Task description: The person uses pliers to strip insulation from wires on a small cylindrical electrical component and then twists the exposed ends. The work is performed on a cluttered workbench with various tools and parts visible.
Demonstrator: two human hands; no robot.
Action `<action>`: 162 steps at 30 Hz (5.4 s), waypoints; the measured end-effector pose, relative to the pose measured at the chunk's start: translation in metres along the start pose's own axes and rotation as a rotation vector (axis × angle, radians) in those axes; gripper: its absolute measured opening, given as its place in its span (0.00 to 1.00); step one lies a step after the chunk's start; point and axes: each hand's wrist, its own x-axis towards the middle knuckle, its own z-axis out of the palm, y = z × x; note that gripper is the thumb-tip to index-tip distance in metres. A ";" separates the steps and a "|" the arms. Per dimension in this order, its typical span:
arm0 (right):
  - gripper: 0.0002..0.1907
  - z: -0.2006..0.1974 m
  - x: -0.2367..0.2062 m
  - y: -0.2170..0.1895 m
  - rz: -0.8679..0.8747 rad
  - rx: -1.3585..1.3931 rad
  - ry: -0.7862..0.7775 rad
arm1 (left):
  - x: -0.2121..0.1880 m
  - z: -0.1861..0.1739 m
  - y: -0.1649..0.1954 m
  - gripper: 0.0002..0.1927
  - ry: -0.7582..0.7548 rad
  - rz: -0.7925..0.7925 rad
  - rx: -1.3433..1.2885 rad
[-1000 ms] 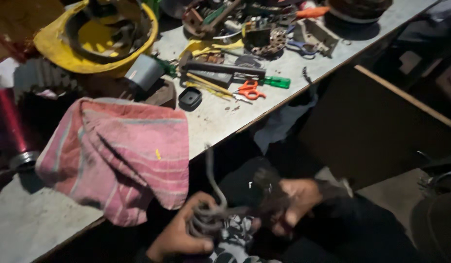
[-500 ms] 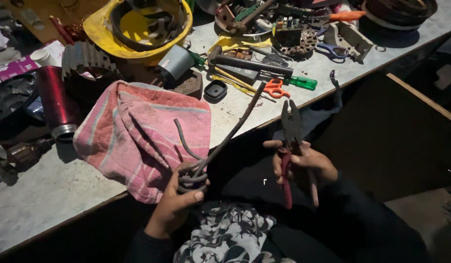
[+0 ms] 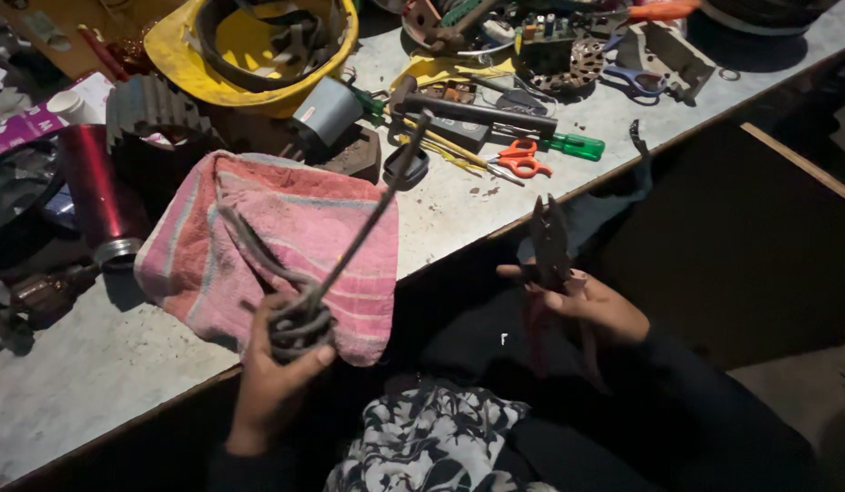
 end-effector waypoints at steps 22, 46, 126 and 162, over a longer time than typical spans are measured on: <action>0.17 0.037 0.239 -0.085 -0.358 -1.862 0.408 | 0.051 -0.083 -0.001 0.33 0.139 0.243 0.266; 0.17 0.031 0.312 -0.099 -0.364 -1.593 0.473 | 0.054 -0.094 0.023 0.31 0.032 0.099 0.137; 0.21 -0.066 -0.005 -0.070 -0.521 -0.652 0.833 | 0.026 -0.028 0.069 0.36 0.438 0.928 1.353; 0.26 0.059 0.092 -0.034 -0.606 -1.476 0.240 | 0.064 0.078 0.068 0.45 -0.059 0.711 1.011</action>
